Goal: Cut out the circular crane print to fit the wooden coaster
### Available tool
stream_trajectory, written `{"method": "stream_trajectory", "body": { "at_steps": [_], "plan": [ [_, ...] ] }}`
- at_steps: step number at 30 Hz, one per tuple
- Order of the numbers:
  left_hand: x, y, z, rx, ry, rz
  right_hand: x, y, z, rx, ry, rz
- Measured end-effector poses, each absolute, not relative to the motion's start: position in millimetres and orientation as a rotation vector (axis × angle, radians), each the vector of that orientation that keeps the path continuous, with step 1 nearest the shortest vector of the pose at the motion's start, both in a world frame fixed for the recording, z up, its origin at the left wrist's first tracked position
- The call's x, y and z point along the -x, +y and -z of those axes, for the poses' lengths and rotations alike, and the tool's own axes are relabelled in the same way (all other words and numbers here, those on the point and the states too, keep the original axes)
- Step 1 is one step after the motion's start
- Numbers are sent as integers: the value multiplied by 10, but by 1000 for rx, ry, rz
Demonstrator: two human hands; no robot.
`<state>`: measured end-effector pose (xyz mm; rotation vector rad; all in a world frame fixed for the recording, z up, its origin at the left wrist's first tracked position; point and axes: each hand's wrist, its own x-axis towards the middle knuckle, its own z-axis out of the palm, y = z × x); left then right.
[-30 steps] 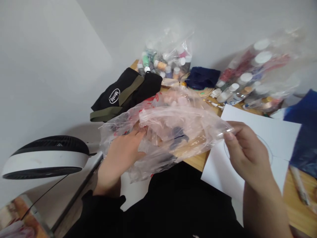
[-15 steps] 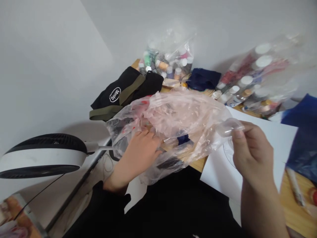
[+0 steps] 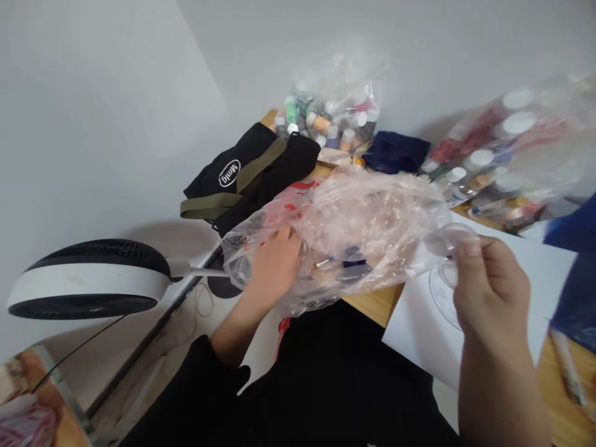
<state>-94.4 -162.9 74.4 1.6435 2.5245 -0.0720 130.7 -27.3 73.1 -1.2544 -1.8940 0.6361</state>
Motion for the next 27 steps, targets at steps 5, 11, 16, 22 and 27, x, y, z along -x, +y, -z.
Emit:
{"method": "stream_trajectory", "body": {
  "at_steps": [5, 11, 16, 22, 27],
  "plan": [
    [990, -1626, -792, -1585, 2538, -20, -1285, -259, -717, 1267, -1870, -633],
    [1018, -1695, -876, -1582, 2502, -189, -1274, -273, -719, 1255, -1818, -662],
    [1019, -1641, -959, -1839, 2262, -615, -1215, -240, -669, 1122, -1424, -1021],
    [1287, -1282, -1233, -2040, 1830, -1037, -1141, -147, -683, 949, -1096, -1242],
    [1401, -1059, -1486, -2186, 1855, -1058, -1161, -163, -702, 960, -1039, -1250]
  ]
}}
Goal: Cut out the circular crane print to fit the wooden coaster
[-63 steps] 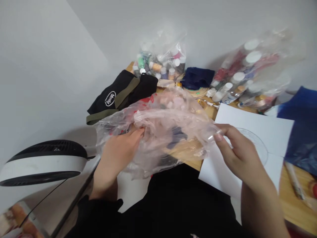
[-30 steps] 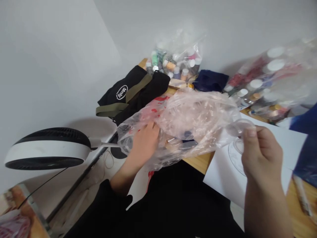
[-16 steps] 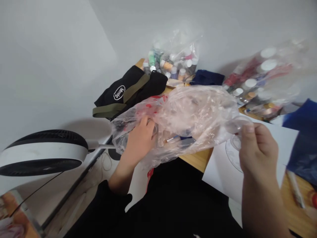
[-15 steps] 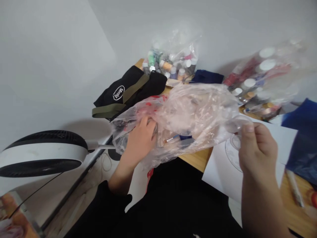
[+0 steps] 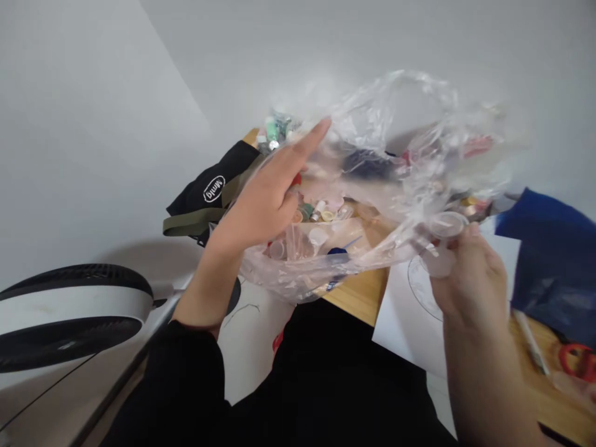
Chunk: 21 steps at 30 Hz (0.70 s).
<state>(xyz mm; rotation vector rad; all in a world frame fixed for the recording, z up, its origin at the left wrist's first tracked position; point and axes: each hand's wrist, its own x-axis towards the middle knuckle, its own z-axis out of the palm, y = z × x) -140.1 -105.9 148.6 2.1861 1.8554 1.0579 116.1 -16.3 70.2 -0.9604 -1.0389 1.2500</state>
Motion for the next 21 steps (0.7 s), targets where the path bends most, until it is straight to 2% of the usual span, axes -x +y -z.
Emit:
{"method": "stream_trajectory", "body": {
  "at_steps": [7, 11, 13, 15, 18, 21],
  "plan": [
    [1397, -1084, -1469, -2172, 1861, -1109, -1212, -226, -659, 1058, -1045, -1258],
    [1264, -1247, -1458, -2192, 1929, -1452, -1036, -419, -611, 1129, -1428, -1265],
    [1159, -1346, -1491, -2248, 1991, -1516, -894, -534, -576, 1062, -1632, -1379],
    [1062, -1426, -1503, -2403, 2050, -1355, -774, -618, -532, 991, -1733, -1425],
    [980, -1500, -1373, -2635, 2093, -764, -702, -670, -462, 923, -1995, -1390],
    [983, -1551, -1019, -2385, 2119, -360, -739, -685, -408, 858, -2249, -1289]
  ]
}}
